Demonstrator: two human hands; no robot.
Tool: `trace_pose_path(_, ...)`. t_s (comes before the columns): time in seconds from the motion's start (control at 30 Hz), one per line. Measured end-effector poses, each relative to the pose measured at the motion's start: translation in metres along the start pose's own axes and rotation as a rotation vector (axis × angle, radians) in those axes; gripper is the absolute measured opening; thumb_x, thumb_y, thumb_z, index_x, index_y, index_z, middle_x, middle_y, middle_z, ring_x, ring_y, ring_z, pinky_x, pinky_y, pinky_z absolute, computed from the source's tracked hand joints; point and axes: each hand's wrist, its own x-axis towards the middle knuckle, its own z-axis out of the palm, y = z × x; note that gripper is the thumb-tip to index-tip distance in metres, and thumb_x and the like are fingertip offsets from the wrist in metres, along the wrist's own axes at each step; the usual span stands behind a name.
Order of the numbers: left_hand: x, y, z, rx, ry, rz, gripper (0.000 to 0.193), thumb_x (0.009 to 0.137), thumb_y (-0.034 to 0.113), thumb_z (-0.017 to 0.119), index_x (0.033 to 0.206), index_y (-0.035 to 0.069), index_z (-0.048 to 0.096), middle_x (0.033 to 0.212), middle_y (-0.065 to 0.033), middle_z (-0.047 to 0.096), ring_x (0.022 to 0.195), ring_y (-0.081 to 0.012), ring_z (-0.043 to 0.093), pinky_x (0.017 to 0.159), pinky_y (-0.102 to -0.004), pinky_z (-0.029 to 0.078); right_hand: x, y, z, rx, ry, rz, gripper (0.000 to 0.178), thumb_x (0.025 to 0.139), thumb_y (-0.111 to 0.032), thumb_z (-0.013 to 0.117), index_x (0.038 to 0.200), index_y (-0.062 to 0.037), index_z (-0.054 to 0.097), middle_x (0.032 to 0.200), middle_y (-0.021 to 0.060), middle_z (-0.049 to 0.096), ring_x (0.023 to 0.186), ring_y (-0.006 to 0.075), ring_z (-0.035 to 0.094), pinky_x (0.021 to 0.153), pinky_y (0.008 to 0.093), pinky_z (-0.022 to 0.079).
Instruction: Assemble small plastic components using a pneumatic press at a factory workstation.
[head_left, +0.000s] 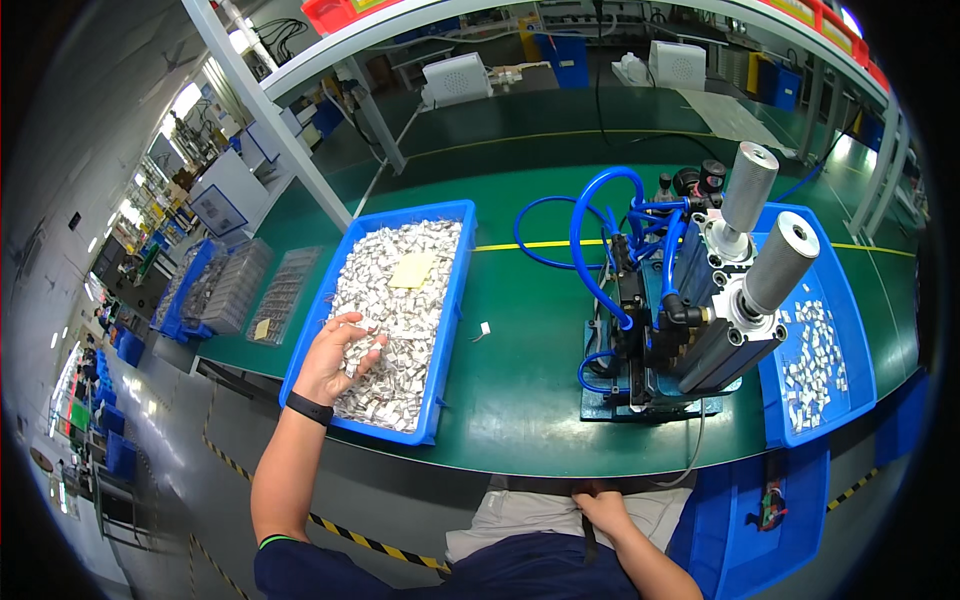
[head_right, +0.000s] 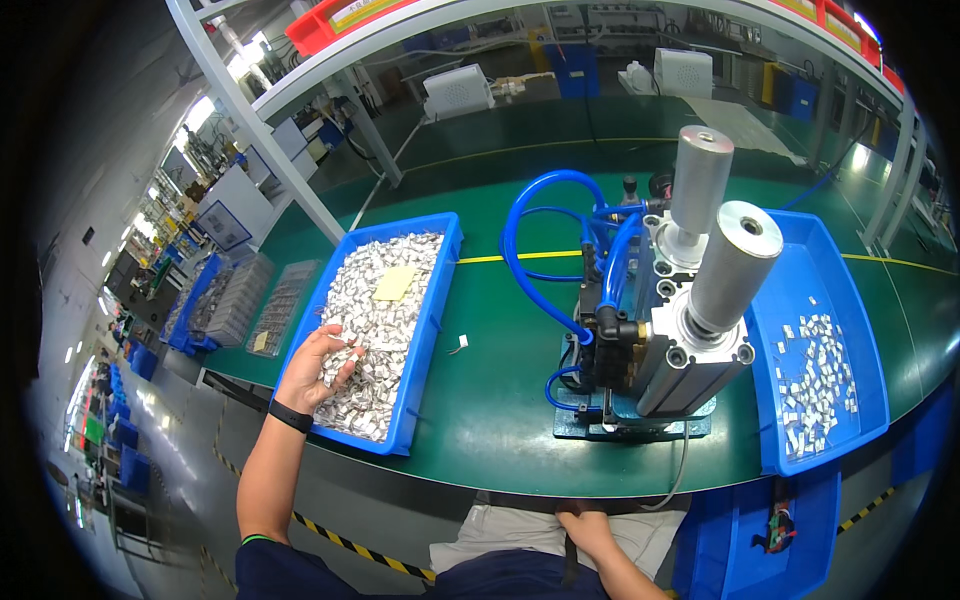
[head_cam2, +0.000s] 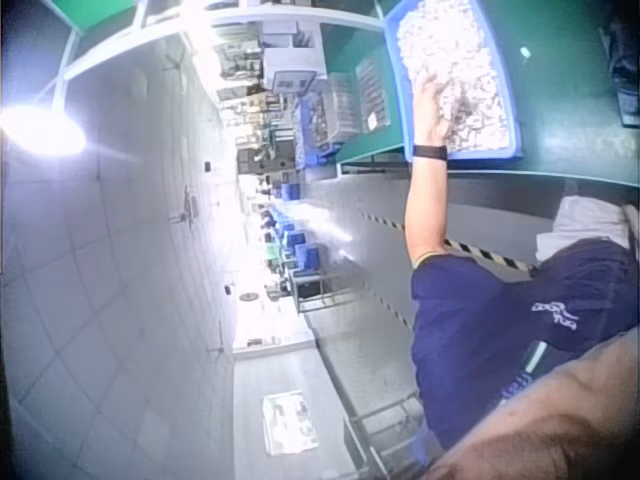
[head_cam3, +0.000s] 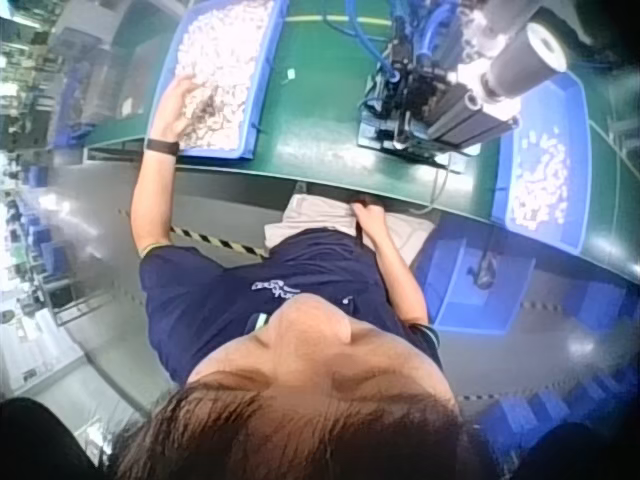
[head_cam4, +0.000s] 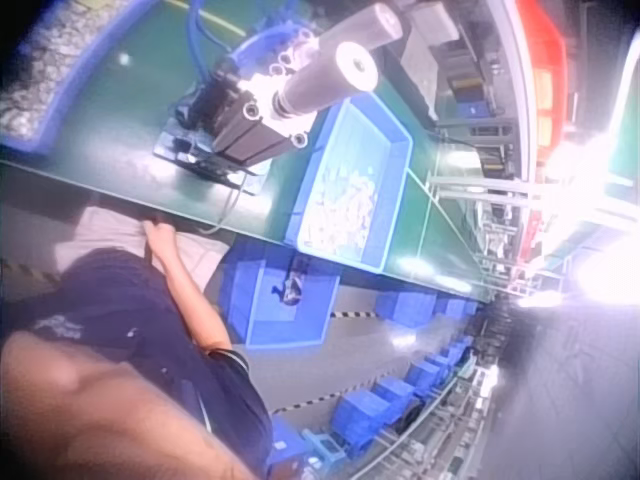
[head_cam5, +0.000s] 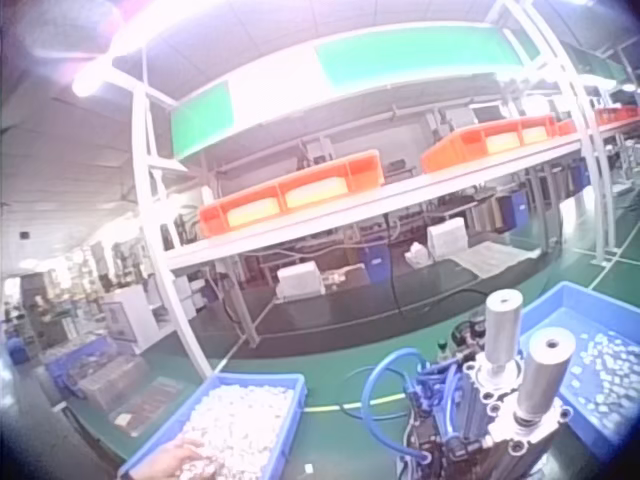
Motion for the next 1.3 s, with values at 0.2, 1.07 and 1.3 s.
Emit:
trace_pose_path(0.2, 0.01, -0.007, -0.02, -0.108, -0.145, -0.014, 0.023, 0.086, 0.003, 0.057, 0.103, 0.012, 0.045, 0.084, -0.0047, 0.05, 0.059, -0.0112, 0.049, 0.038, -0.0204, 0.034, -0.001, -0.005, 0.0, -0.037, -0.036, -0.042, 0.017, 0.081, -0.007, 0.062, 0.096, 0.0009, 0.061, 0.08, 0.0063, 0.062, 0.067, 0.0127, 0.056, 0.061, 0.0278, 0.047)
trace_pose_path(1.07, 0.008, -0.011, -0.034, 0.502, -0.149, 0.274, 0.012, 0.089, 0.011, 0.057, 0.098, 0.003, 0.054, 0.075, 0.0012, 0.049, 0.061, -0.0043, 0.049, 0.054, -0.0274, 0.057, 0.16, -0.286, 0.111, -0.878, 0.042, -0.209, 0.023, 0.082, -0.019, 0.065, 0.102, -0.0098, 0.06, 0.107, 0.013, 0.056, 0.098, 0.0314, 0.058, 0.083, 0.0413, 0.047)
trace_pose_path(1.3, 0.007, -0.009, -0.019, 0.645, -0.152, 0.381, 0.011, 0.088, 0.011, 0.057, 0.097, 0.004, 0.054, 0.076, -0.0003, 0.051, 0.058, -0.0073, 0.052, 0.046, -0.0248, 0.05, 0.161, -0.271, 0.102, -0.765, 0.153, -0.318, 0.025, 0.08, -0.011, 0.066, 0.1, 0.0012, 0.058, 0.108, 0.0217, 0.056, 0.095, 0.0375, 0.059, 0.084, 0.0436, 0.048)
